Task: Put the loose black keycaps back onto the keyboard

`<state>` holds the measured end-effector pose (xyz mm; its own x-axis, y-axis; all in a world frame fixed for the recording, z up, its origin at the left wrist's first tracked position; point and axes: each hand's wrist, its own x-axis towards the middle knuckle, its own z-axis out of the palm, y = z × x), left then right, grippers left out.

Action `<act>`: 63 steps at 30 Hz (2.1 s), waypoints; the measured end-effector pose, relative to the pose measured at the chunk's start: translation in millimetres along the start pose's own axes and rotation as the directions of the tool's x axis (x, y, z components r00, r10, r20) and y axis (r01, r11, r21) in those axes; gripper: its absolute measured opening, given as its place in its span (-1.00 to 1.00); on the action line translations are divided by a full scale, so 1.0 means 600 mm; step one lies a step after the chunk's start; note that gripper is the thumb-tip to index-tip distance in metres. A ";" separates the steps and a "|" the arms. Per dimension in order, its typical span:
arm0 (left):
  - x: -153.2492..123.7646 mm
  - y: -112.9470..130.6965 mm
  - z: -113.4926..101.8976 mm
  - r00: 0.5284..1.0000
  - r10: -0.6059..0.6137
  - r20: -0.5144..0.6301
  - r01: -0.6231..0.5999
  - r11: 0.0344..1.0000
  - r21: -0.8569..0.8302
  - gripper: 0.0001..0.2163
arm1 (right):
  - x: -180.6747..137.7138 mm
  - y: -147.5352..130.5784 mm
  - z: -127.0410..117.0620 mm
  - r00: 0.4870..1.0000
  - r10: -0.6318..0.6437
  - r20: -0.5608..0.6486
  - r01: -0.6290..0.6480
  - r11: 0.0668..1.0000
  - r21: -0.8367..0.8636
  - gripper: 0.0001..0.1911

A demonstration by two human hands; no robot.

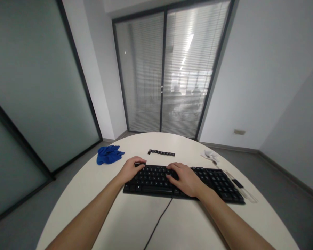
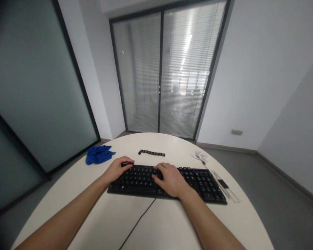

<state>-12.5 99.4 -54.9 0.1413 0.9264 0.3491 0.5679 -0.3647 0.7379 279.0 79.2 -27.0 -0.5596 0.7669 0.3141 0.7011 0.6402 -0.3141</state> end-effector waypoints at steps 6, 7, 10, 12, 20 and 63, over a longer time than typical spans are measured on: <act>-0.003 0.001 -0.001 1.000 0.018 0.023 -0.018 1.000 -0.006 -0.84 | 0.000 0.000 0.000 1.000 -0.011 -0.002 0.011 1.000 0.003 -0.69; -0.003 0.001 -0.002 0.999 0.010 0.033 -0.010 1.000 -0.004 -0.84 | 0.000 0.001 0.000 1.000 -0.013 -0.002 0.013 1.000 0.004 -0.70; -0.004 0.001 -0.002 0.997 -0.034 0.073 0.034 0.999 -0.003 -0.80 | 0.000 0.004 0.003 1.000 -0.018 -0.007 0.018 1.000 0.009 -0.69; -0.004 0.000 -0.002 0.995 -0.055 0.081 0.056 0.998 -0.004 -0.78 | 0.001 0.006 0.004 1.000 -0.019 -0.006 0.019 1.000 0.010 -0.69; -0.006 0.002 0.002 0.995 -0.100 0.023 0.100 0.995 0.027 -0.81 | 0.001 0.006 0.004 1.000 -0.024 -0.004 0.024 1.000 0.005 -0.68; -0.024 0.034 -0.009 0.997 0.078 0.027 -0.083 0.920 0.383 -0.79 | 0.002 0.011 0.009 1.000 -0.026 -0.003 0.026 1.000 0.014 -0.68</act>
<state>-7.5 78.2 -41.7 0.2073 0.8973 0.3897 0.8216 -0.3760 0.4286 280.2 84.7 -33.6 -0.5762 0.7500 0.3248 0.6800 0.6604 -0.3187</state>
